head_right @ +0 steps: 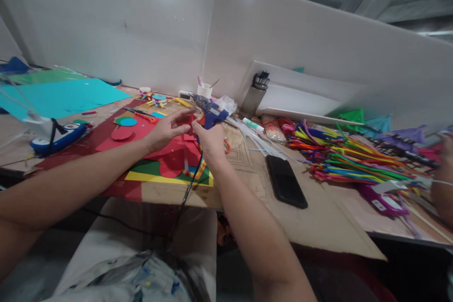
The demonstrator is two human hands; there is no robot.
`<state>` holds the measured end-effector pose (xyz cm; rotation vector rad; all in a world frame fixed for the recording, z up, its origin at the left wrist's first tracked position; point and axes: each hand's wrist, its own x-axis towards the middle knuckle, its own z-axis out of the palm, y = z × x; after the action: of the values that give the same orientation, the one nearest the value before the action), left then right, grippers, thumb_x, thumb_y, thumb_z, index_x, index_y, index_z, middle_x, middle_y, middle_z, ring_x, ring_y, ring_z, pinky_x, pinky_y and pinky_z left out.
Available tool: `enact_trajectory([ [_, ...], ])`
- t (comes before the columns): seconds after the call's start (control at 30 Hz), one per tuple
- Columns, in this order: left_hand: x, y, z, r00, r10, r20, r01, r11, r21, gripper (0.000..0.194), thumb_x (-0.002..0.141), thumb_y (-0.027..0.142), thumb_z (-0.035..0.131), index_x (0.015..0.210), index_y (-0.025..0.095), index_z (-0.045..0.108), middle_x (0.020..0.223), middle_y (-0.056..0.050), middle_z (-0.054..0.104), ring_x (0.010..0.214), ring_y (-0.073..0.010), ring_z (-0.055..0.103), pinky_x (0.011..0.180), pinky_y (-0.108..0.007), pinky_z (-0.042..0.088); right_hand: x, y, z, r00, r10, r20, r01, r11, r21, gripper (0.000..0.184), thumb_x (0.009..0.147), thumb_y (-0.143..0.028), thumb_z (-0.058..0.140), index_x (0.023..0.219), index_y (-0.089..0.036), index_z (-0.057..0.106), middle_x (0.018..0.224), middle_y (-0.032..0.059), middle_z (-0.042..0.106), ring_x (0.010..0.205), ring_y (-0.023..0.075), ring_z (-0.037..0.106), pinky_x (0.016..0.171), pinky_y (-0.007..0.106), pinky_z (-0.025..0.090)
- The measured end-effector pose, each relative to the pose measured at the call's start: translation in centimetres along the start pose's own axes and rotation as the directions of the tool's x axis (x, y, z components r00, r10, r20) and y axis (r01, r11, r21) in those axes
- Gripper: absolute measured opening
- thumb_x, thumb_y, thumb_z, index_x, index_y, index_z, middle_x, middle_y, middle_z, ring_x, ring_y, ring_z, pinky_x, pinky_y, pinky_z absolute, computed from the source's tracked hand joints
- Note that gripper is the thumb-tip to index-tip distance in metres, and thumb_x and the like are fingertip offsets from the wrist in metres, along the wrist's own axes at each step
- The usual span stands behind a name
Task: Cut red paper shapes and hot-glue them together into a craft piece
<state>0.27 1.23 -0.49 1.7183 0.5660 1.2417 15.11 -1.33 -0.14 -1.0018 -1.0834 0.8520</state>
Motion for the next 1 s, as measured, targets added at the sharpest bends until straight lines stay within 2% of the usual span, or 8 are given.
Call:
enact_trajectory([
  [0.17, 0.0, -0.1, 0.2, 0.999, -0.027, 0.022, 0.028, 0.997, -0.076, 0.059, 0.079, 0.036, 0.075, 0.132, 0.016, 0.061, 0.124, -0.015, 0.068, 0.114, -0.0285, 0.064, 0.093, -0.042, 0.057, 0.0, 0.3, 0.0, 1.0, -0.003, -0.003, 0.003, 0.999, 0.041, 0.023, 0.064, -0.034, 0.08, 0.072, -0.021, 0.061, 0.063, -0.0046, 0.062, 0.055, 0.0127, 0.055, 0.057, 0.027, 0.048],
  [0.33, 0.0, 0.1, 0.4, 0.999, -0.041, 0.001, 0.041, 0.997, -0.07, 0.056, 0.075, 0.032, 0.069, 0.128, 0.016, 0.063, 0.12, -0.013, 0.069, 0.107, -0.0281, 0.066, 0.089, -0.043, 0.058, -0.1, 0.5, 0.3, 1.0, 0.017, 0.021, -0.019, 0.998, 0.066, 0.024, 0.065, -0.033, 0.08, 0.077, -0.02, 0.064, 0.065, -0.0046, 0.064, 0.057, 0.0127, 0.058, 0.059, 0.027, 0.049],
  [0.43, 0.0, 0.3, 0.5, 0.998, -0.049, -0.039, 0.048, 0.999, -0.021, 0.054, 0.072, 0.028, 0.063, 0.124, 0.015, 0.065, 0.115, -0.012, 0.07, 0.098, -0.0259, 0.068, 0.085, -0.042, 0.058, -0.2, 0.4, 0.3, 0.999, 0.017, 0.027, -0.018, 0.999, 0.043, 0.025, 0.066, -0.034, 0.08, 0.075, -0.021, 0.062, 0.06, -0.0053, 0.061, 0.054, 0.0127, 0.055, 0.057, 0.027, 0.048],
  [0.53, 0.1, 0.5, 0.4, 0.994, -0.051, -0.092, 0.053, 0.998, 0.026, 0.054, 0.067, 0.025, 0.057, 0.12, 0.015, 0.066, 0.108, -0.01, 0.072, 0.094, -0.0241, 0.067, 0.082, -0.04, 0.058, -0.3, -0.1, 0.1, 0.998, 0.025, 0.052, -0.028, 0.999, 0.042, 0.025, 0.074, -0.041, 0.077, 0.074, -0.022, 0.061, 0.055, -0.005, 0.057, 0.05, 0.0124, 0.052, 0.052, 0.026, 0.045],
  [0.63, 0.3, 0.4, -0.2, 0.986, -0.061, -0.155, 0.066, 0.998, 0.024, 0.053, 0.065, 0.024, 0.054, 0.116, 0.016, 0.067, 0.104, -0.008, 0.072, 0.091, -0.0218, 0.066, 0.076, -0.035, 0.059, -0.7, -0.7, -0.2, 0.993, 0.017, 0.117, -0.027, 0.996, 0.082, 0.027, 0.08, -0.048, 0.071, 0.081, -0.022, 0.064, 0.063, -0.0026, 0.062, 0.05, 0.0119, 0.052, 0.05, 0.026, 0.045],
  [0.77, 0.7, 0.4, -1.2, 0.97, -0.091, -0.224, 0.085, 0.996, -0.033, 0.052, 0.064, 0.023, 0.056, 0.114, 0.016, 0.067, 0.102, -0.007, 0.071, 0.088, -0.0194, 0.065, 0.07, -0.031, 0.057, -1.2, -1.2, -0.7, 0.987, -0.014, 0.162, 0.008, 0.999, 0.038, 0.028, 0.079, -0.048, 0.073, 0.086, -0.022, 0.066, 0.075, -0.0004, 0.068, 0.054, 0.0123, 0.057, 0.05, 0.027, 0.047],
  [0.9, 1.3, 0.6, -2.0, 0.961, -0.088, -0.26, 0.076, 0.995, -0.058, 0.046, 0.065, 0.024, 0.061, 0.11, 0.016, 0.069, 0.098, -0.007, 0.07, 0.089, -0.0205, 0.065, 0.072, -0.032, 0.059, -1.4, -1.0, -1.0, 0.967, -0.076, 0.241, 0.092, 0.994, -0.058, 0.028, 0.083, -0.049, 0.072, 0.082, -0.023, 0.062, 0.06, -0.0039, 0.06, 0.045, 0.0123, 0.052, 0.046, 0.027, 0.043],
  [1.0, 1.5, 0.7, -2.3, 0.956, -0.079, -0.282, 0.069, 0.997, -0.047, 0.049, 0.068, 0.025, 0.063, 0.115, 0.016, 0.069, 0.102, -0.008, 0.071, 0.091, -0.0207, 0.065, 0.073, -0.032, 0.059, -1.4, -0.7, -1.2, 0.951, -0.15, 0.269, 0.186, 0.976, -0.111, 0.03, 0.087, -0.051, 0.068, 0.078, -0.023, 0.06, 0.053, -0.0049, 0.054, 0.043, 0.0131, 0.05, 0.046, 0.028, 0.04],
])
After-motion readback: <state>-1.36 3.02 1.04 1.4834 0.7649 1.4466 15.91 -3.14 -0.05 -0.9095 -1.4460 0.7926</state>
